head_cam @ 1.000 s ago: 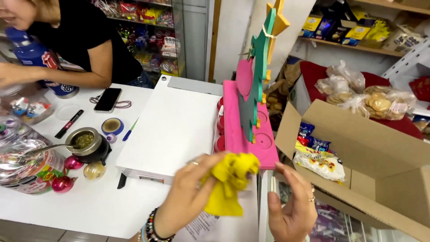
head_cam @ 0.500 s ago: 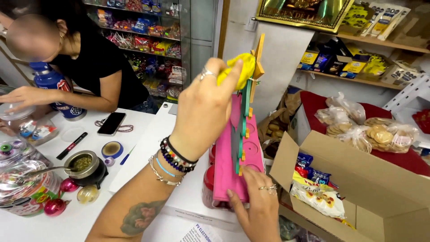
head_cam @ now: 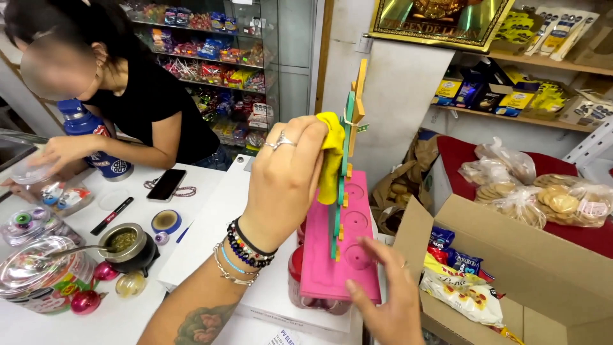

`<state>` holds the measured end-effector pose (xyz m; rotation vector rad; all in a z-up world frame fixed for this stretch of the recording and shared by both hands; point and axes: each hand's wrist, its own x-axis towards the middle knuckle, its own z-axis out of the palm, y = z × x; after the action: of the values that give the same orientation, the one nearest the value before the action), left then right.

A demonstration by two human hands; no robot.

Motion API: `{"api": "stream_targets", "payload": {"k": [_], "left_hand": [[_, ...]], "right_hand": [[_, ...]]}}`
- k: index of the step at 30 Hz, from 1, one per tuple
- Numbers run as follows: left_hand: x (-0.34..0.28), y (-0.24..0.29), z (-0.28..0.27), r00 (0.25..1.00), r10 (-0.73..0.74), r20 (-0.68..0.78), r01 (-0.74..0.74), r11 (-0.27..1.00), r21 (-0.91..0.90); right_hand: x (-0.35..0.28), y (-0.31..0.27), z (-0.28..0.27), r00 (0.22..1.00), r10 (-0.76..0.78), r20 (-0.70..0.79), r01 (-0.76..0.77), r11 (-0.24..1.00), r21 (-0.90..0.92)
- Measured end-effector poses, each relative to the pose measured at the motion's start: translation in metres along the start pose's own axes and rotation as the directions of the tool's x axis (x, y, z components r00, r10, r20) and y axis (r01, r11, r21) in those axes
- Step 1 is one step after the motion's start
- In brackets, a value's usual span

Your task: Cleaning a pink and green decorative stand and a gold ornament using a yellow cloth on a shop counter.

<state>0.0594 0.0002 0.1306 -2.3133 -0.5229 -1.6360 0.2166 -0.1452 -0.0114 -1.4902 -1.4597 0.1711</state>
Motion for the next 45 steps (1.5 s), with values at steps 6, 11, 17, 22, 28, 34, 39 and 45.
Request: {"api": "stream_targets", "payload": {"k": [6, 11, 17, 22, 28, 34, 39, 45], "left_hand": [[0.004, 0.0, -0.002, 0.985, 0.108, 0.132, -0.113, 0.993, 0.035], [0.0, -0.002, 0.005, 0.986, 0.112, 0.123, -0.106, 0.993, -0.053], [0.001, -0.005, 0.01, 0.986, 0.132, 0.107, -0.123, 0.989, -0.084], [0.001, -0.005, 0.008, 0.985, 0.128, 0.115, -0.116, 0.988, -0.106], [-0.006, -0.011, 0.0, 0.968, 0.17, 0.182, -0.141, 0.976, -0.166], [-0.029, -0.026, 0.005, 0.979, -0.172, 0.11, 0.189, 0.966, -0.175], [-0.017, -0.013, 0.018, 0.946, -0.282, -0.156, 0.253, 0.949, -0.186], [-0.016, -0.001, 0.025, 1.0, -0.021, -0.019, 0.018, 0.984, -0.178]], "right_hand": [[0.087, 0.016, 0.0, 0.946, -0.226, 0.231, 0.087, 0.866, 0.492], [0.095, 0.024, 0.018, 0.876, -0.26, 0.405, 0.056, 0.891, 0.45], [0.089, 0.033, 0.024, 0.854, -0.149, 0.498, 0.04, 0.974, 0.222], [0.09, 0.024, 0.023, 0.869, -0.219, 0.445, 0.092, 0.953, 0.289], [0.093, 0.008, 0.019, 0.869, -0.281, 0.407, 0.151, 0.935, 0.322], [0.093, 0.012, 0.023, 0.882, -0.246, 0.402, 0.063, 0.907, 0.416], [0.093, 0.015, 0.024, 0.886, -0.247, 0.393, 0.071, 0.909, 0.411], [0.088, 0.042, 0.035, 0.892, -0.233, 0.387, 0.076, 0.922, 0.38]]}}
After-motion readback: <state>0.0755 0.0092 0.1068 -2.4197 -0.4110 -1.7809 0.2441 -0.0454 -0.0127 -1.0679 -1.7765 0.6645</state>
